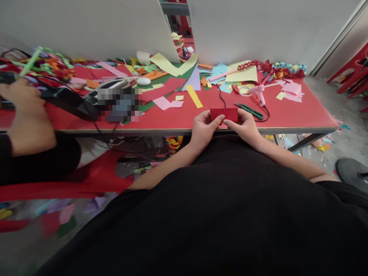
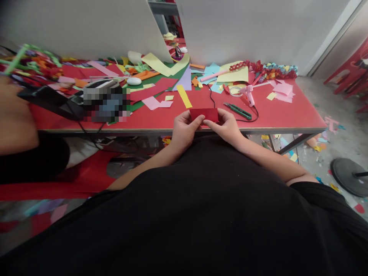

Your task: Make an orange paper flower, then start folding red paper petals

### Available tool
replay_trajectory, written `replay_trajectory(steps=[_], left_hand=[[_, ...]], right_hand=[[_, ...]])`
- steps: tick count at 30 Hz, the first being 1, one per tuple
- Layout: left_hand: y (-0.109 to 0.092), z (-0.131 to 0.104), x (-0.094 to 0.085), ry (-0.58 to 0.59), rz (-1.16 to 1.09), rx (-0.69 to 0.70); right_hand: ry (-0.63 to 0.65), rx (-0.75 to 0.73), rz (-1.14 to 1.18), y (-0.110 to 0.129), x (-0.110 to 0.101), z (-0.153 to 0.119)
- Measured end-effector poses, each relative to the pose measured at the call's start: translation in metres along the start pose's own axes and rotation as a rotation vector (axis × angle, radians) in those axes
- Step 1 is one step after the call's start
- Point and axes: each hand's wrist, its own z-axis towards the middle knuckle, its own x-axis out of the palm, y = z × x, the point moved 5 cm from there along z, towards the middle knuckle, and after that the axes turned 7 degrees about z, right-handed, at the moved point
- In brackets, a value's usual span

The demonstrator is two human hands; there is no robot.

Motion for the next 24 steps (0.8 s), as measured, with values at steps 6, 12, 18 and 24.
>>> replay_trajectory(steps=[6, 12, 18, 24], left_hand=[[0.0016, 0.0005, 0.0012, 0.059, -0.002, -0.047], [-0.0020, -0.0011, -0.0023, 0.084, 0.029, -0.051], [-0.0071, -0.0021, -0.0050, 0.084, 0.058, -0.031], [-0.0049, -0.0019, -0.0075, 0.077, 0.075, -0.031]], right_hand=[[-0.021, 0.003, -0.002, -0.0026, -0.0027, 0.0007], [-0.031, -0.022, -0.048, -0.0003, -0.0043, 0.0002], [-0.048, -0.035, -0.090, 0.0004, -0.0038, -0.0022], [-0.049, -0.032, -0.036, 0.0028, -0.0043, -0.0013]])
